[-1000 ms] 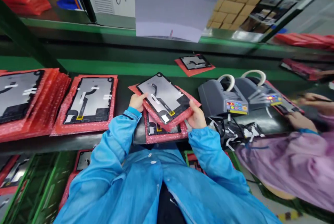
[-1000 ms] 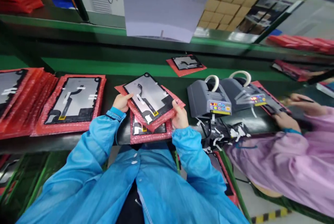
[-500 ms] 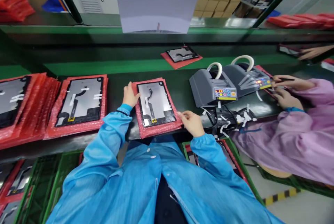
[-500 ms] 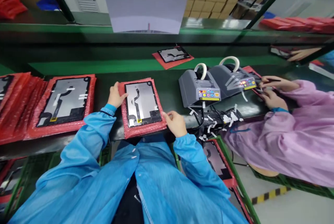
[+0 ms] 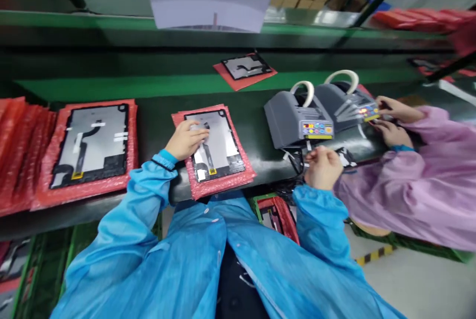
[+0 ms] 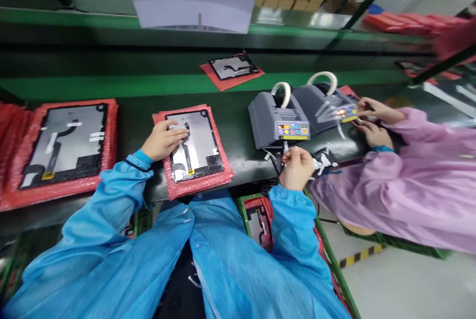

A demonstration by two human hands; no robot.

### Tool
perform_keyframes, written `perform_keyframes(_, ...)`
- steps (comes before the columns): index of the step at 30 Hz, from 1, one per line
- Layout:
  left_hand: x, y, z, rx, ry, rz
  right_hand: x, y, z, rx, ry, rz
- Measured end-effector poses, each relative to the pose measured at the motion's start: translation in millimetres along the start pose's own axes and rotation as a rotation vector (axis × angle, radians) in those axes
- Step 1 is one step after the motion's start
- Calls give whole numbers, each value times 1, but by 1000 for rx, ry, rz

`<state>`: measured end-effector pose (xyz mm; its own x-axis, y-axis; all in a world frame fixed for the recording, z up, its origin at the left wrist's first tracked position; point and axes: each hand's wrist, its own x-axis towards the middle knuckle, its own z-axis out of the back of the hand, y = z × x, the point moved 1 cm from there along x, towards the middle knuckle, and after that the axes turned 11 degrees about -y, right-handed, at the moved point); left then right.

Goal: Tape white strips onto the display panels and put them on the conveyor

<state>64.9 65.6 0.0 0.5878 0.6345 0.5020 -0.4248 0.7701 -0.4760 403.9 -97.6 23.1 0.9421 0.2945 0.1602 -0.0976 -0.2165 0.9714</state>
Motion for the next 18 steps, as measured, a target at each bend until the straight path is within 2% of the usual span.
perform_keyframes(2,0,1,1,12,40,-13,-5,5,-6,-19,76,87)
perform_keyframes(4,0,3,1,45,82,-42,-8,5,-10,-40,100,66)
perform_keyframes(9,-2,11,-2,142,175,-134,1,-16,1,-87,-143,-33)
perform_keyframes(11,-4,17,-4,155,167,-177,5,-23,7,-119,-164,-117)
perform_keyframes(15,-8,31,-12,161,83,-235,10,-25,5,-135,-46,-359)
perform_keyframes(18,-9,34,-16,134,29,-240,10,-19,0,-123,-48,-326)
